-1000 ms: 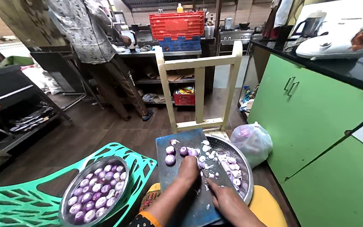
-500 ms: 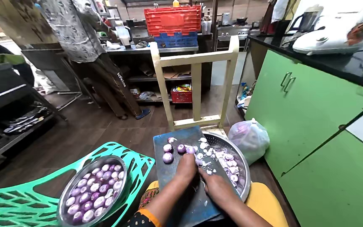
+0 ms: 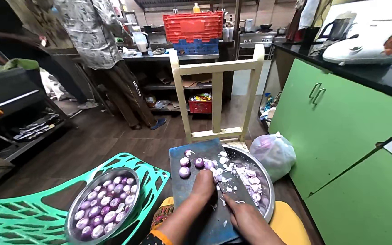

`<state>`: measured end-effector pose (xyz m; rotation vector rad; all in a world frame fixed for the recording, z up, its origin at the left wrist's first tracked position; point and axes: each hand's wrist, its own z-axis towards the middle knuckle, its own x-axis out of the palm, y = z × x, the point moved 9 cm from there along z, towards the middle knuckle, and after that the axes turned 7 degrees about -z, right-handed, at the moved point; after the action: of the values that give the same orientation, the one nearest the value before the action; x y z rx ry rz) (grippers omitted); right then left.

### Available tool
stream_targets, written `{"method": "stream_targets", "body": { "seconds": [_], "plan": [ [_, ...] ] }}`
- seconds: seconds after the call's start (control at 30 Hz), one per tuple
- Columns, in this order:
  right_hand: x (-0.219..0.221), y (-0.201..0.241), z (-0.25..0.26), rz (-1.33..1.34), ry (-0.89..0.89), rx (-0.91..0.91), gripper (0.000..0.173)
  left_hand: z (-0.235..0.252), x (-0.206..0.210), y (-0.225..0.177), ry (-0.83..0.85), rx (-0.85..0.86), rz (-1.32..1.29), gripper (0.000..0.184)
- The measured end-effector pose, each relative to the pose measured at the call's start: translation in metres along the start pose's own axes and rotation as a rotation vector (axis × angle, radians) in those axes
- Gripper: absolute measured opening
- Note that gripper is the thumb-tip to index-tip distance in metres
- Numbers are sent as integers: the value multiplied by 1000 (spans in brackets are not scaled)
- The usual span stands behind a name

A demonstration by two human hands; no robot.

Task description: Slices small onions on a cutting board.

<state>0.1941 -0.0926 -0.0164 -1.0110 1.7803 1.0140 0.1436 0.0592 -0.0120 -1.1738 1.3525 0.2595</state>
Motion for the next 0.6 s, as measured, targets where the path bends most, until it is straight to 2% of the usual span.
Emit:
{"method": "stream_targets", "body": {
  "seconds": [0.07, 0.17, 0.33, 0.43, 0.53, 0.6],
  "plan": [
    [-10, 9, 8, 21, -14, -6, 62, 2, 1, 1, -1, -3, 3, 15],
    [0, 5, 32, 16, -21, 16, 61, 4, 6, 0, -11, 6, -11, 16],
    [2, -3, 0, -7, 10, 12, 64, 4, 2, 1, -1, 9, -20, 17],
    [-11, 8, 11, 28, -30, -10, 61, 4, 5, 0, -6, 6, 5, 16],
    [3, 2, 31, 25, -26, 10, 62, 2, 6, -1, -12, 5, 1, 14],
    [3, -2, 19, 9, -22, 8, 63, 2, 2, -1, -3, 4, -5, 15]
  ]
}}
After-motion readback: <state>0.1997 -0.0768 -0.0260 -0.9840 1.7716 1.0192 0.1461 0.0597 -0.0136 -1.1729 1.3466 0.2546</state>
